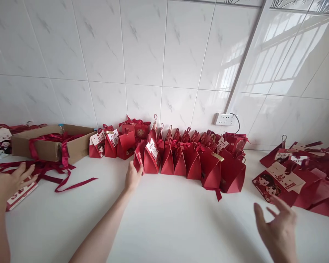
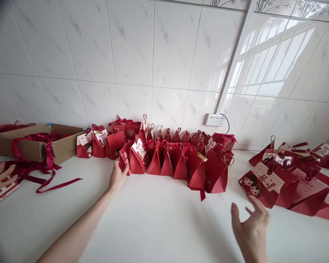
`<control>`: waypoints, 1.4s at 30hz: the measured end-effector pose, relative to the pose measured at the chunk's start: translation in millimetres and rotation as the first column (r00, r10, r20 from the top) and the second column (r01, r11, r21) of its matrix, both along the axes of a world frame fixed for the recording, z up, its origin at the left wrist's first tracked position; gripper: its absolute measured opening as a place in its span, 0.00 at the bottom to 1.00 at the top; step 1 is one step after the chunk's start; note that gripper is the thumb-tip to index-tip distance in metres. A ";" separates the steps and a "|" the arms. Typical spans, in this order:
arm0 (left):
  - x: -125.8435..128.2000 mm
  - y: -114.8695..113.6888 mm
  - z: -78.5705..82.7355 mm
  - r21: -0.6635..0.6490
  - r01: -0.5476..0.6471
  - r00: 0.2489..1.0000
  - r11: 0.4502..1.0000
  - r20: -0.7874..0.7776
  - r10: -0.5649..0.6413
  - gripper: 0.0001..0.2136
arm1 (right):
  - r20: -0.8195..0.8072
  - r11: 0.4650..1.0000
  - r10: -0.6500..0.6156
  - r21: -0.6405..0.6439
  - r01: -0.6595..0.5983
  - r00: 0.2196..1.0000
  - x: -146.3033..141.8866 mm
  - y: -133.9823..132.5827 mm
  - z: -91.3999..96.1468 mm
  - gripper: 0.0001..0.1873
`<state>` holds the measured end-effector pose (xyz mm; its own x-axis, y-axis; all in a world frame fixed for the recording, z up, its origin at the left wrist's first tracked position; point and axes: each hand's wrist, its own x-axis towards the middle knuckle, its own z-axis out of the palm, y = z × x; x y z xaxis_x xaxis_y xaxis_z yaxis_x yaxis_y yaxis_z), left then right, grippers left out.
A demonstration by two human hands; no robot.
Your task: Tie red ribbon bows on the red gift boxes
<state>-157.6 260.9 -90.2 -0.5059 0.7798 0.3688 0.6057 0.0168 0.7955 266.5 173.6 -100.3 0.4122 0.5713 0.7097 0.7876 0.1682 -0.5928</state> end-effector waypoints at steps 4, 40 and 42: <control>-17.6 -20.5 3.5 -0.030 -0.014 1.000 0.999 -0.010 0.014 0.13 | 0.006 0.964 0.250 -0.097 -0.248 0.968 -40.9 -15.8 -20.9 0.24; 57.5 13.5 21.2 -0.260 -0.020 0.998 0.965 -0.062 0.004 0.36 | -0.058 0.787 -0.334 -0.566 0.245 0.941 66.9 33.2 17.8 0.18; 53.0 10.1 21.6 -0.293 -0.011 0.998 0.956 -0.059 -0.007 0.34 | -0.039 0.748 -0.376 -0.603 0.279 0.926 66.2 50.3 23.3 0.19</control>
